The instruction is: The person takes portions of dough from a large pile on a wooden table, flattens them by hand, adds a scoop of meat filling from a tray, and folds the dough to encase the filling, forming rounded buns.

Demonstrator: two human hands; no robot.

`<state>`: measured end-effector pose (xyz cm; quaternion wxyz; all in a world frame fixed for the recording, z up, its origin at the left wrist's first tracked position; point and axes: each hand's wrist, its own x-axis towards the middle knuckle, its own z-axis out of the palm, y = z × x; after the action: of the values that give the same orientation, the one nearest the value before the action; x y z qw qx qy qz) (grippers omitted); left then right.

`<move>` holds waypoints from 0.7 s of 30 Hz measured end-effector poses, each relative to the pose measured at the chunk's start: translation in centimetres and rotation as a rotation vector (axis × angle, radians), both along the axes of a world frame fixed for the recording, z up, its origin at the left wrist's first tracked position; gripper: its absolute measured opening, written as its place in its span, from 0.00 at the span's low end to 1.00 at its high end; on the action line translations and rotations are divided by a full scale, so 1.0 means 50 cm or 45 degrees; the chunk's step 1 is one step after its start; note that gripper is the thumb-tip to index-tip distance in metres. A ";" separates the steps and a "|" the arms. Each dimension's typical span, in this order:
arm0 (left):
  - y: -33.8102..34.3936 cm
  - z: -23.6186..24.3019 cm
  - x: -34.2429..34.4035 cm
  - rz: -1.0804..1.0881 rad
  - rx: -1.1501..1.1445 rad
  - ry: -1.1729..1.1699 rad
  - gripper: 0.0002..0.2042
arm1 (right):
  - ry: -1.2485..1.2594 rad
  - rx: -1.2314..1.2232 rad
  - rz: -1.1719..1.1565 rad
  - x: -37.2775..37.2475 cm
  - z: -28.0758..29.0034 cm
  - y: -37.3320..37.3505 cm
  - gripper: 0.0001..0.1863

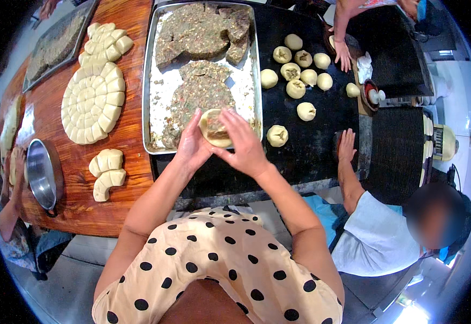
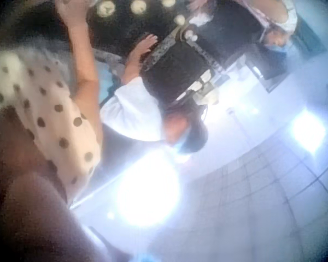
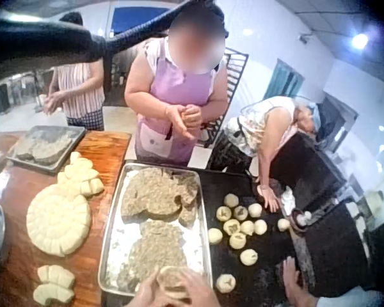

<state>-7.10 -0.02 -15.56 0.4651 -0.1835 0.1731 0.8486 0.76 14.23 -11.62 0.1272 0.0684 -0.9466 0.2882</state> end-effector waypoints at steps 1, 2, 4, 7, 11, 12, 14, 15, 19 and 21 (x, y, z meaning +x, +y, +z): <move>0.002 0.007 0.003 0.009 -0.052 0.010 0.21 | 0.026 -0.029 0.008 0.012 -0.013 -0.013 0.35; 0.004 0.000 0.005 0.018 -0.050 0.009 0.18 | 0.051 -0.017 0.014 0.018 -0.027 -0.015 0.35; 0.002 0.005 0.016 -0.016 -0.176 0.098 0.18 | 0.061 -0.041 0.017 0.023 -0.022 -0.017 0.34; 0.000 0.031 0.026 -0.035 -0.219 0.097 0.17 | 0.098 -0.349 -0.165 0.040 -0.005 -0.017 0.33; 0.011 0.079 0.041 -0.038 -0.161 0.129 0.18 | 0.118 -1.605 -0.587 0.053 -0.017 -0.034 0.31; 0.011 0.094 0.046 -0.046 -0.128 0.151 0.18 | 0.050 -1.997 -0.599 0.045 -0.007 -0.041 0.31; 0.015 0.112 0.061 -0.081 -0.118 0.243 0.18 | -0.037 -2.415 -0.774 0.041 0.015 -0.069 0.30; 0.015 0.116 0.068 -0.099 -0.158 0.263 0.18 | 0.036 -2.422 -0.788 0.041 0.020 -0.075 0.28; 0.028 0.147 0.096 -0.163 -0.263 0.455 0.18 | 0.137 -1.987 -0.722 0.050 0.048 -0.078 0.22; 0.032 0.161 0.110 -0.172 -0.326 0.527 0.17 | 0.171 -1.869 -0.762 0.055 0.063 -0.081 0.20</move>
<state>-1.62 1.60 -7.53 0.4482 -0.0512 0.3826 0.8063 3.53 10.16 -8.48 0.2687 -0.2728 -0.4833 0.7873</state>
